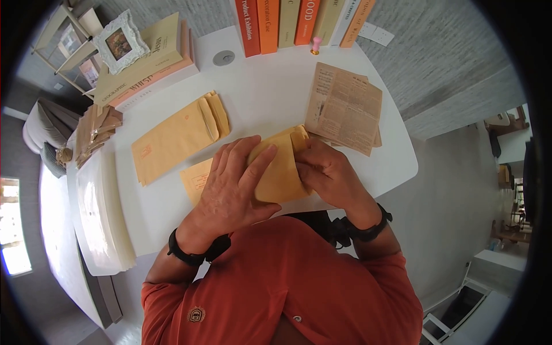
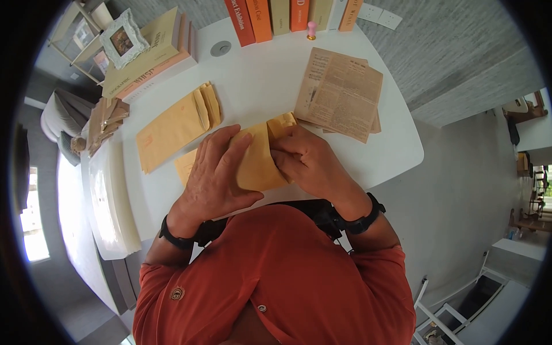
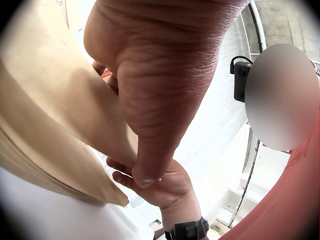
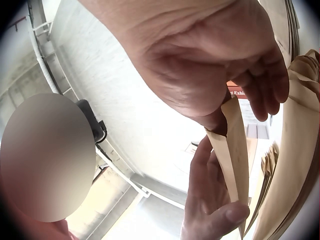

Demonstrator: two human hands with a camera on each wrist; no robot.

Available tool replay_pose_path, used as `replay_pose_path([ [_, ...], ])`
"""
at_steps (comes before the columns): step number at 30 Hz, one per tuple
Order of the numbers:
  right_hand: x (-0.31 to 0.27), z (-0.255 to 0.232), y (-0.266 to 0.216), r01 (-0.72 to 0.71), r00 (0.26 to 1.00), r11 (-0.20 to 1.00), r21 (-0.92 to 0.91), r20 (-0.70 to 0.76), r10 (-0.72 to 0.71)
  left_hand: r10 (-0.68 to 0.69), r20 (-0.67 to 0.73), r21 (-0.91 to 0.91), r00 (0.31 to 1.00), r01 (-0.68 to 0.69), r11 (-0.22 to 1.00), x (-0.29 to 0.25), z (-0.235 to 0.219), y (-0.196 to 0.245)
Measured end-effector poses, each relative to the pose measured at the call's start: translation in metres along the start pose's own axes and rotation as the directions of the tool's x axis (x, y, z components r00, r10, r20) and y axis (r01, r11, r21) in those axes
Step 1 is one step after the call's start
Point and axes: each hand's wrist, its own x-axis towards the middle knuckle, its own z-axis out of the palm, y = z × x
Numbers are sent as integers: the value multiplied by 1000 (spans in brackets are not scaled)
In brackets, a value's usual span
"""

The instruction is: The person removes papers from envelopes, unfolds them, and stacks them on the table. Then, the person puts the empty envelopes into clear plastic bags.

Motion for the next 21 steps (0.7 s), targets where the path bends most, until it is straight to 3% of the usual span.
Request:
replay_pose_path([
  [4, 2, -19, -5, 24, 984, 995, 99, -180, -5, -62, 7, 56, 998, 61, 997, 1, -26, -17],
  [6, -3, -49, 14, -24, 958, 999, 24, -286, 30, -131, 11, 136, 991, 128, 982, 0, -49, -31],
  [8, -12, -84, 27, -256, 913, 960, -113, -354, 202, -208, 14, 242, 978, 198, 950, -2, -72, -46],
  [12, -17, -130, 69, -479, 798, 832, -282, -535, 278, -192, 24, 383, 981, 168, 908, 2, -93, -74],
  [16, 8, -135, 75, -734, 655, 561, -382, -615, 439, -119, -2, 309, 993, 113, 944, 1, -77, -68],
  [19, 32, -128, 73, -787, 611, 453, -420, -636, 472, -72, 12, 183, 997, 69, 981, -3, -57, -60],
  [21, 39, -125, 71, -779, 619, 480, -403, -619, 484, -55, -5, 106, 998, 55, 993, -3, -45, -48],
])
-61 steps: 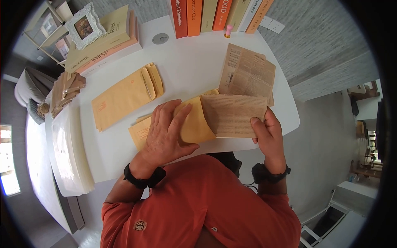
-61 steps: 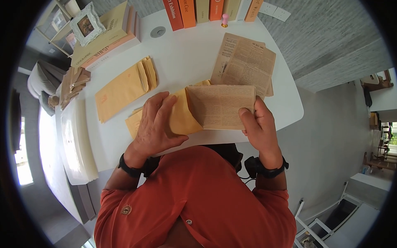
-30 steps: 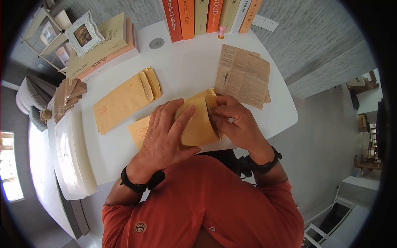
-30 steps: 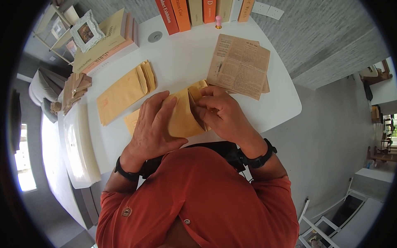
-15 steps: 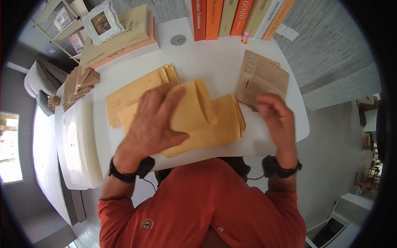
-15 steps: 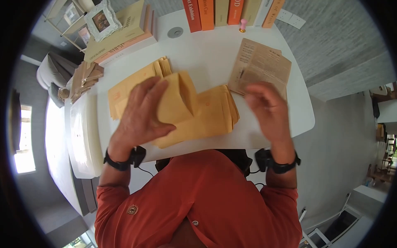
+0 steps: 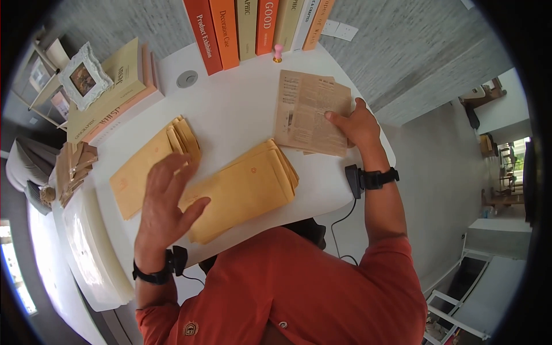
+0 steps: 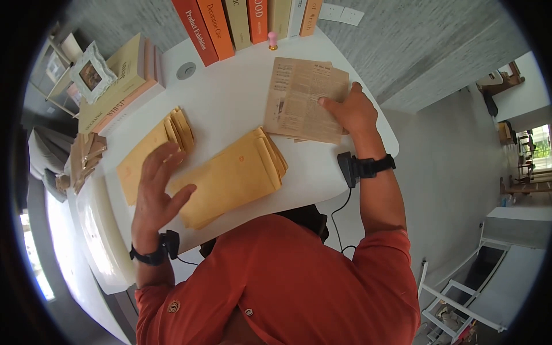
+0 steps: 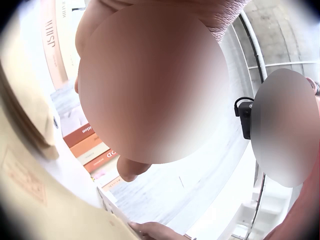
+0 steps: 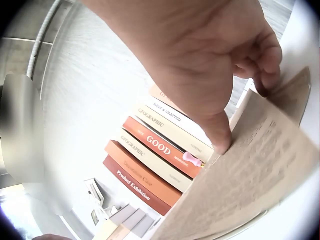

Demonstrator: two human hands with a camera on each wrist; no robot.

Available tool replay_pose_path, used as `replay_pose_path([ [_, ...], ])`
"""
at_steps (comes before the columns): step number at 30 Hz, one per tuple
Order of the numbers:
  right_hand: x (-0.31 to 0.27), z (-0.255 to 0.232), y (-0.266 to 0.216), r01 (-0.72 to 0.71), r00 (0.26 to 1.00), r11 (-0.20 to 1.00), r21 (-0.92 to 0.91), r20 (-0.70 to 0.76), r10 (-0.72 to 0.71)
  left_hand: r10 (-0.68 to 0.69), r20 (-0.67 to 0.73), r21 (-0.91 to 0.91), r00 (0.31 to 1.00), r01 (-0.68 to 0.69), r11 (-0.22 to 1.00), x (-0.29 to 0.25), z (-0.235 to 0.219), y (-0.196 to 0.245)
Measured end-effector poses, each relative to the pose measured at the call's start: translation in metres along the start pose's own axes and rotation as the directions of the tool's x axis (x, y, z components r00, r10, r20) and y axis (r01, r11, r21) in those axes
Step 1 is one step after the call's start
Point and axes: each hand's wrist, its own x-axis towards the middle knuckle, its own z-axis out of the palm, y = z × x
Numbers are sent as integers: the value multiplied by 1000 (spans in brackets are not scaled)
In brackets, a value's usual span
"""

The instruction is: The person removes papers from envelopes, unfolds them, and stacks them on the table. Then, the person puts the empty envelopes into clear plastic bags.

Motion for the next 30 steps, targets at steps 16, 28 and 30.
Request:
replay_pose_path([
  [16, -102, -57, -11, 165, 843, 322, 932, 37, -536, -187, 62, -716, 980, 174, 676, 34, 30, 33],
  [28, 33, -15, -10, 7, 966, 1000, -30, 258, 1, -389, 116, -930, 914, 238, 281, -15, 35, 6],
  [30, 30, -2, -8, 51, 986, 997, -57, 159, -41, -429, 75, -929, 900, 220, 297, -21, 34, 3],
])
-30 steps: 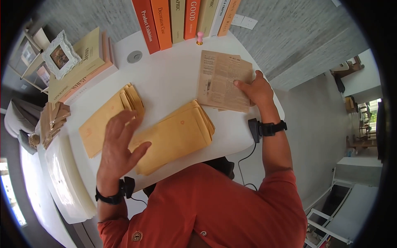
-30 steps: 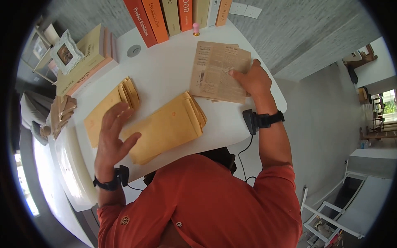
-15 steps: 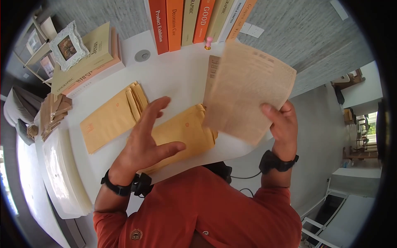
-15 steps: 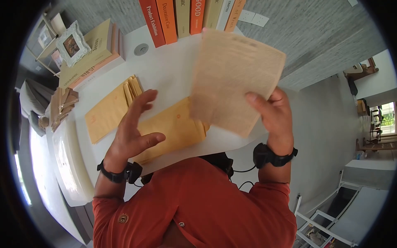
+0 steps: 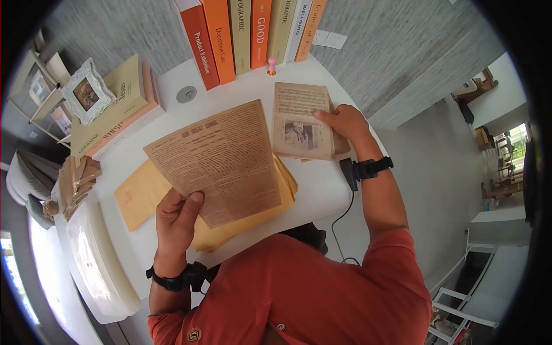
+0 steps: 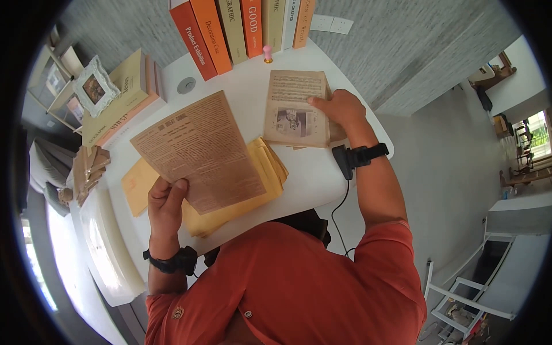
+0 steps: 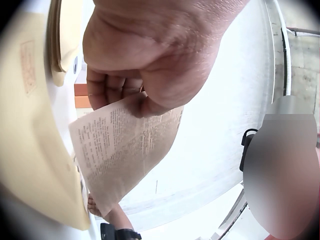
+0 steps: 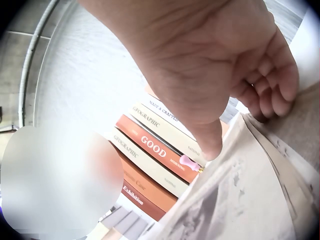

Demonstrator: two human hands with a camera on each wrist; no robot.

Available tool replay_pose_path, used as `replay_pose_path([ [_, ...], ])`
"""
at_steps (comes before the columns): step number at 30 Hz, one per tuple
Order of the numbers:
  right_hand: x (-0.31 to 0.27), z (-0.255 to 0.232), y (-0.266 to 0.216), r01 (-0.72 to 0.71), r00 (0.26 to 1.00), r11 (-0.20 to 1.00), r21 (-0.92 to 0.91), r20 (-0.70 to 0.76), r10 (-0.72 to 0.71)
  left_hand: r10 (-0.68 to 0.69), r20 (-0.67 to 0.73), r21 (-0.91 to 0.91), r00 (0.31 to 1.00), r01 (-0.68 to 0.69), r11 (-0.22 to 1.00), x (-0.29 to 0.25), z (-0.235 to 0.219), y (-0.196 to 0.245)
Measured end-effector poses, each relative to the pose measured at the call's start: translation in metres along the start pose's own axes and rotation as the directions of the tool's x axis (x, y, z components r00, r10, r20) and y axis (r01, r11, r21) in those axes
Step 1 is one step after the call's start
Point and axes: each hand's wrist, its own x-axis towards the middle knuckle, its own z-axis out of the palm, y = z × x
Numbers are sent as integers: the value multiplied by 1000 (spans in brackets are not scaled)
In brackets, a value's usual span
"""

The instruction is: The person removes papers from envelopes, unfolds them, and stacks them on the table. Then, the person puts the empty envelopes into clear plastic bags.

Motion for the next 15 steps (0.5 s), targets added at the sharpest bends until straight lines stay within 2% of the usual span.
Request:
replay_pose_path([
  [1, -1, 6, 0, 18, 999, 1000, -20, -48, -19, 8, -38, -1, 999, -8, 1000, -2, -1, 0],
  [4, 15, 17, 23, 86, 996, 983, 162, -17, -84, 10, -87, 14, 996, -9, 1000, -6, -9, -2],
  [7, 18, 20, 42, 108, 994, 912, 396, -24, -107, 8, -97, 11, 995, -7, 1000, -6, -15, -6],
  [13, -6, 12, 55, 166, 976, 869, 466, -204, -77, 20, -44, -27, 999, -21, 999, 2, -9, -11],
  [15, -32, -7, 48, 287, 915, 840, 460, -392, -98, 21, -2, -89, 1000, -22, 996, 3, -5, -11],
])
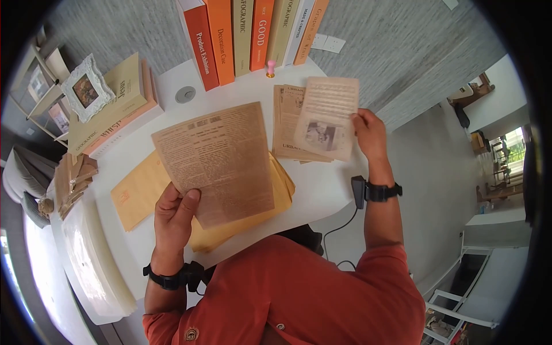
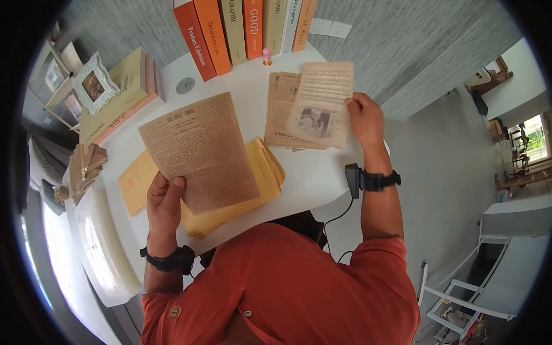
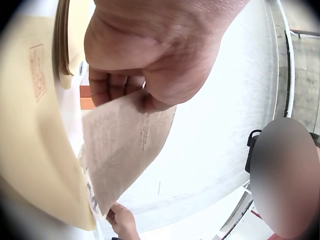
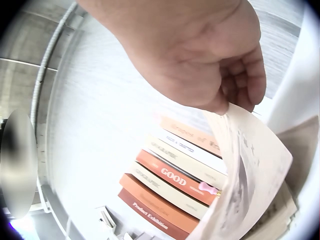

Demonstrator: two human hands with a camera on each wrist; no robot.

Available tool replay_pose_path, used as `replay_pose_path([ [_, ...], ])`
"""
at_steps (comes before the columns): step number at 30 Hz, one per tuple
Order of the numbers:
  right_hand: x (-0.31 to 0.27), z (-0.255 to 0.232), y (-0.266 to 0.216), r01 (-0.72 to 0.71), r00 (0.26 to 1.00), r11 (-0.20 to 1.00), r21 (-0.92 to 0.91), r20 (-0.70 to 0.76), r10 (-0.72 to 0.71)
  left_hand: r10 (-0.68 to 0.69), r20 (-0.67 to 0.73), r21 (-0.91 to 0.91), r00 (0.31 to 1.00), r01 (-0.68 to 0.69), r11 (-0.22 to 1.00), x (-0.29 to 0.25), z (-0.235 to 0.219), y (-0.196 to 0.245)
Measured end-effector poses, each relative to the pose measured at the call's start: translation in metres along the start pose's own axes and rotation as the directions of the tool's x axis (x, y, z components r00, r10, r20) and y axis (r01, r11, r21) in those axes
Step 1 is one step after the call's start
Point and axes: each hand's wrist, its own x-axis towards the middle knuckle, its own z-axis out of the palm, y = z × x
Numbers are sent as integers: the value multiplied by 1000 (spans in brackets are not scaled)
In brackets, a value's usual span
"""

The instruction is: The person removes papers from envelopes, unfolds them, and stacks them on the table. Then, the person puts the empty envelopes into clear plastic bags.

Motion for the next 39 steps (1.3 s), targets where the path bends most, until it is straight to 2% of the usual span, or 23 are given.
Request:
replay_pose_path([
  [1, -9, -9, -13, 60, 995, 998, 16, -77, -59, -2, 26, -55, 1000, 3, 998, 2, 3, 2],
  [4, -40, -24, -54, 87, 995, 909, 407, -80, -60, -59, 85, -295, 995, 82, 952, 12, 22, 16],
  [5, -51, -24, -68, 99, 995, 899, 427, -59, -81, -82, 101, -384, 991, 115, 916, 16, 32, 19],
  [7, -72, -14, -93, 115, 992, 872, 476, -8, -126, -95, 159, -407, 983, 153, 901, 25, 47, 16],
  [10, -92, 11, -105, 64, 963, 884, 463, 204, -177, -120, 168, -380, 978, 176, 908, 37, 63, 1],
  [13, -101, 41, -107, 102, 932, 800, 591, 225, -284, -124, 142, -391, 982, 171, 905, 40, 61, -14],
  [16, -108, 44, -107, -121, 929, 680, 723, 325, -180, -126, 75, -382, 989, 146, 912, 36, 58, -16],
  [18, -118, 50, -115, -53, 921, 662, 747, 293, -257, -138, 22, -347, 990, 137, 928, 33, 58, -12],
  [19, -121, 52, -118, -15, 916, 651, 759, 273, -296, -144, 1, -324, 990, 137, 936, 34, 58, -8],
  [22, -121, 53, -106, 157, 835, 772, 616, 334, -437, -112, -22, -227, 993, 104, 968, 33, 56, -10],
  [25, -123, 49, -106, 154, 860, 799, 581, 320, -398, -67, 11, -161, 998, 68, 985, 31, 60, -4],
  [26, -123, 49, -104, 172, 863, 775, 608, 285, -416, -55, 25, -149, 998, 58, 987, 30, 61, -1],
  [29, -121, 48, -101, 201, 879, 706, 679, 193, -436, -258, 72, 152, 963, 245, 957, 27, 52, -1],
  [31, -126, 46, -105, 180, 903, 673, 718, 151, -402, 0, 58, 328, 998, -19, 944, 29, 51, -10],
  [32, -124, 44, -103, 259, 882, 730, 633, 153, -446, 130, 70, 413, 989, -147, 899, 30, 51, -12],
  [34, -117, 38, -95, 412, 833, 799, 438, 174, -526, 114, 71, 387, 991, -133, 913, 29, 49, -4],
  [37, -107, 34, -82, 419, 833, 816, 398, 189, -520, 90, 129, 328, 988, -128, 936, 28, 44, 4],
  [39, -94, 42, -73, 432, 785, 783, 448, 240, -571, 54, 180, 302, 982, -107, 947, 27, 38, 4],
])
